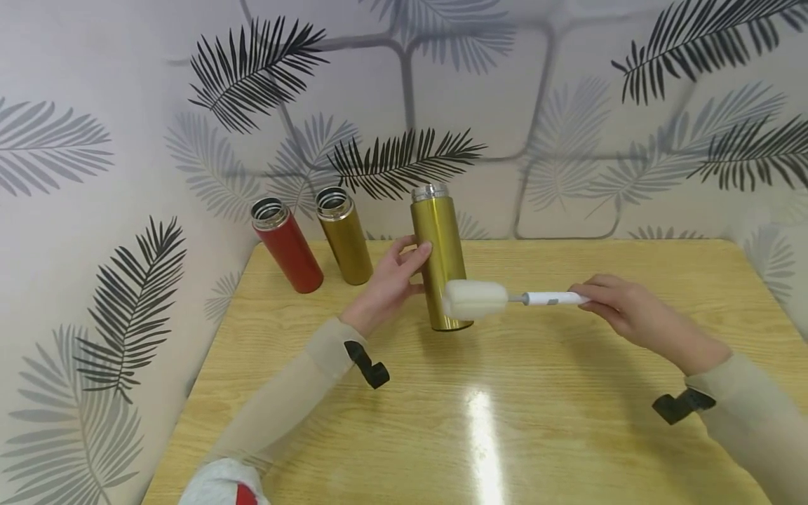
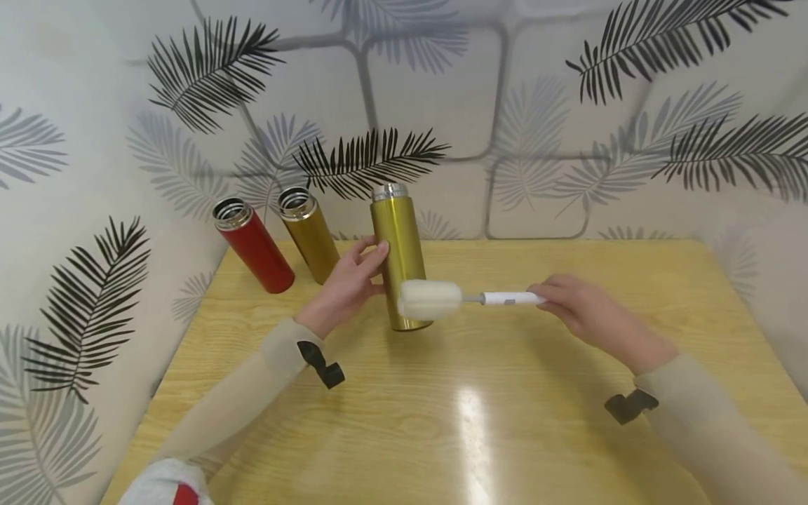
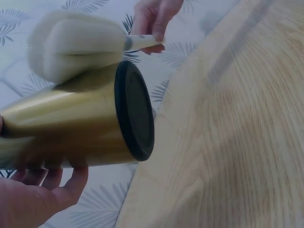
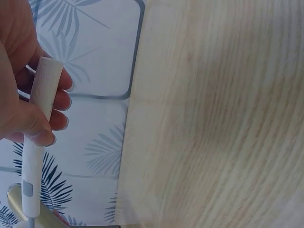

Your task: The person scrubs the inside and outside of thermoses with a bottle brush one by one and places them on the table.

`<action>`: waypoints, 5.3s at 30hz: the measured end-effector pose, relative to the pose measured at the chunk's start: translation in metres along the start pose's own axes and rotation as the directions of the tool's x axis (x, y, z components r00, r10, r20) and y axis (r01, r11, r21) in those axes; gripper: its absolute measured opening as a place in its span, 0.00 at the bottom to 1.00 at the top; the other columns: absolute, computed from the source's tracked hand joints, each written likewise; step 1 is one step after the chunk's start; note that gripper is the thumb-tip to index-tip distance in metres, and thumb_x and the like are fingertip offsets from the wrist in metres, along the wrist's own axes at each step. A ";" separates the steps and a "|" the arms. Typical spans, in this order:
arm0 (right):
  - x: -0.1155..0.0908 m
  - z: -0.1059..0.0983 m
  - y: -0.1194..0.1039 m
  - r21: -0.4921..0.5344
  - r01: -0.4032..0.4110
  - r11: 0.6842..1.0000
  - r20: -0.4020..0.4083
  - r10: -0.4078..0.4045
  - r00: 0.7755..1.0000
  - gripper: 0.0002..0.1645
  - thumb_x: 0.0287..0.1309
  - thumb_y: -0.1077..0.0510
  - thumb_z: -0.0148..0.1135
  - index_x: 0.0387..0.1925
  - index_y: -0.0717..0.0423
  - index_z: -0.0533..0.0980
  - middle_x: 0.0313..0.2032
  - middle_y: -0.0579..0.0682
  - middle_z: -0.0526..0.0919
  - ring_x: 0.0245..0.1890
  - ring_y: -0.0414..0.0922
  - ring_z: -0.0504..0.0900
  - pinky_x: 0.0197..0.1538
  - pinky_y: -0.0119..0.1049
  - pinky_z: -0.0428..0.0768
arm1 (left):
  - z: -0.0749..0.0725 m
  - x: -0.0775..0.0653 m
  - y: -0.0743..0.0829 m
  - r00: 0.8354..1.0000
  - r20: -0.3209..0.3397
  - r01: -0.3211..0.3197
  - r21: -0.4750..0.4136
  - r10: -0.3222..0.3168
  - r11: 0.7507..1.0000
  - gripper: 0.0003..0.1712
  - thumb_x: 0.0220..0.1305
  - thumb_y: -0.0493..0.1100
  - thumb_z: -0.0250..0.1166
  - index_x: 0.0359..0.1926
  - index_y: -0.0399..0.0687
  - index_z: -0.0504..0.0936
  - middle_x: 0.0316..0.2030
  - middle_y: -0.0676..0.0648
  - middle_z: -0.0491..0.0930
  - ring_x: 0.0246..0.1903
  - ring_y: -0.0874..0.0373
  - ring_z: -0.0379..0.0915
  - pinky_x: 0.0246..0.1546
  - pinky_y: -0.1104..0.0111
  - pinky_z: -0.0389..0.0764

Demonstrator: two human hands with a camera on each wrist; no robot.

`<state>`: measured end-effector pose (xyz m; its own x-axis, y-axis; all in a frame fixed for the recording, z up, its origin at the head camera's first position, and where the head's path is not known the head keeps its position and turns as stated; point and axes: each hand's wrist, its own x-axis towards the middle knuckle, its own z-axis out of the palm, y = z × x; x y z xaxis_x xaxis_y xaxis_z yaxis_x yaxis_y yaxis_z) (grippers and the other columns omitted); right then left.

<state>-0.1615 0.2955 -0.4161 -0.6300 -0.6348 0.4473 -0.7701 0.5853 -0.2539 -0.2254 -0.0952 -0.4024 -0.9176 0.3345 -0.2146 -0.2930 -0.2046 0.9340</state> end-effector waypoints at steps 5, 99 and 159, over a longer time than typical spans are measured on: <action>-0.003 0.002 0.003 0.022 0.047 0.999 -0.016 -0.047 0.999 0.18 0.73 0.53 0.59 0.49 0.64 0.84 0.39 0.49 0.84 0.32 0.36 0.77 0.33 0.26 0.73 | -0.002 0.000 0.004 0.999 0.006 -0.038 -0.020 0.038 0.999 0.27 0.82 0.47 0.55 0.74 0.45 0.61 0.61 0.37 0.77 0.62 0.46 0.74 0.58 0.51 0.78; 0.015 -0.020 -0.001 -0.024 -0.112 0.993 -0.133 0.108 0.985 0.15 0.69 0.60 0.65 0.52 0.65 0.84 0.39 0.53 0.86 0.29 0.38 0.74 0.33 0.27 0.70 | 0.009 -0.017 -0.021 0.960 0.277 0.031 0.000 -0.030 1.000 0.43 0.74 0.40 0.63 0.82 0.44 0.51 0.73 0.32 0.64 0.66 0.44 0.69 0.69 0.45 0.70; 0.012 -0.019 0.002 -0.065 -0.069 0.995 -0.121 0.061 0.991 0.25 0.75 0.48 0.54 0.51 0.66 0.84 0.39 0.55 0.86 0.31 0.46 0.81 0.35 0.31 0.76 | 0.005 -0.014 -0.023 0.962 0.272 0.050 -0.058 -0.032 0.997 0.37 0.77 0.40 0.58 0.80 0.37 0.55 0.66 0.40 0.71 0.62 0.48 0.72 0.69 0.53 0.71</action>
<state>-0.1687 0.2991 -0.3950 -0.6588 -0.5326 0.5313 -0.7166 0.6593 -0.2276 -0.2047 -0.0899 -0.4198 -0.7998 0.5788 -0.1587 -0.3535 -0.2405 0.9040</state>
